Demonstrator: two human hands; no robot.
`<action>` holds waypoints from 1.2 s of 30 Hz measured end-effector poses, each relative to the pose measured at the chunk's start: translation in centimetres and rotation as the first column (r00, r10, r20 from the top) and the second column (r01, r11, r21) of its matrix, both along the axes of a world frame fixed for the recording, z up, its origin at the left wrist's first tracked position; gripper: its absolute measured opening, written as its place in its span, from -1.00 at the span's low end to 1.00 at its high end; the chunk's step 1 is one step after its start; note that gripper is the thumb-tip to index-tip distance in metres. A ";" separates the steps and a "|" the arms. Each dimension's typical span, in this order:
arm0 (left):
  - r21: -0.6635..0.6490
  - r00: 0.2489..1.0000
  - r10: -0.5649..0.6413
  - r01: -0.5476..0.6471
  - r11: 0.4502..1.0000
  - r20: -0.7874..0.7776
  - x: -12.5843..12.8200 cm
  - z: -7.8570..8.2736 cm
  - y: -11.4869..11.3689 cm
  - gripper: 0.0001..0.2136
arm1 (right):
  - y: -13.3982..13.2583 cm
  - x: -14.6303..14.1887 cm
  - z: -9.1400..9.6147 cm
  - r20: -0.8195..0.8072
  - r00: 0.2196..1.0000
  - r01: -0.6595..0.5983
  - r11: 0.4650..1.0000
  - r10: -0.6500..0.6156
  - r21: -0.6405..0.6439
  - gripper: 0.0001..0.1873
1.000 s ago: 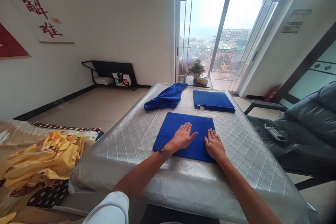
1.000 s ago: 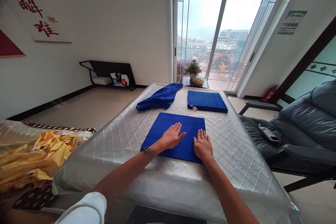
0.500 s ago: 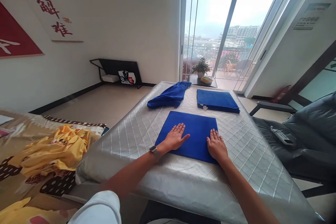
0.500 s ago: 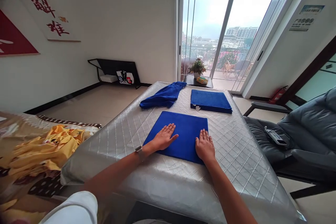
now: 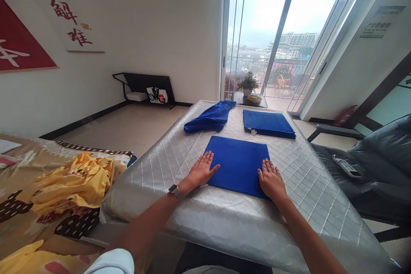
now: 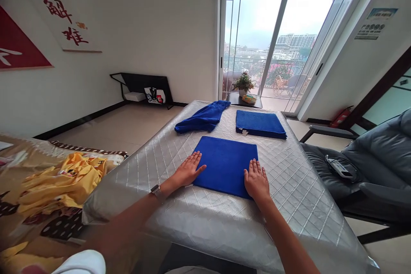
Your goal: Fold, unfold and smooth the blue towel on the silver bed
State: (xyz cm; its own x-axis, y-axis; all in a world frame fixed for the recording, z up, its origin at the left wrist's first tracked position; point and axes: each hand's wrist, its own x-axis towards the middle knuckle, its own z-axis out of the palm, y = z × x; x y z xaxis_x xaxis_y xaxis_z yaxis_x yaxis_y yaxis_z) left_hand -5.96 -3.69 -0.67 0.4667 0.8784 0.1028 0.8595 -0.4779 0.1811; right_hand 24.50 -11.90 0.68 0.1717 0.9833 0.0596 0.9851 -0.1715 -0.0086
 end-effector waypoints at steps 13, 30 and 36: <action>-0.071 0.996 -0.093 0.092 0.993 -0.009 5.3 2.5 -1.2 -0.17 | -3.7 -0.8 -1.2 -0.060 0.998 -0.016 0.998 0.012 -0.067 -0.28; -0.053 0.968 -0.252 0.252 0.966 0.004 3.8 1.2 -4.7 -0.31 | -4.0 -1.2 -0.2 -0.062 0.998 -0.005 0.996 0.000 -0.091 -0.29; -0.008 1.000 0.009 -0.009 1.000 -0.015 -1.2 -0.3 -5.4 -0.27 | -4.0 -0.9 -0.5 -0.059 0.998 -0.006 0.995 0.000 -0.098 -0.27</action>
State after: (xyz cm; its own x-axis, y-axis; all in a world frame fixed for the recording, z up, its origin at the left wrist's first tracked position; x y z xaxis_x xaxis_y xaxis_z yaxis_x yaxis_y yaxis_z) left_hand -7.15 -9.09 -0.96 0.4600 0.8835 0.0884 0.8666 -0.4684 0.1720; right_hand 23.60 -15.89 0.14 0.1691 0.9845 -0.0472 0.9840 -0.1714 -0.0495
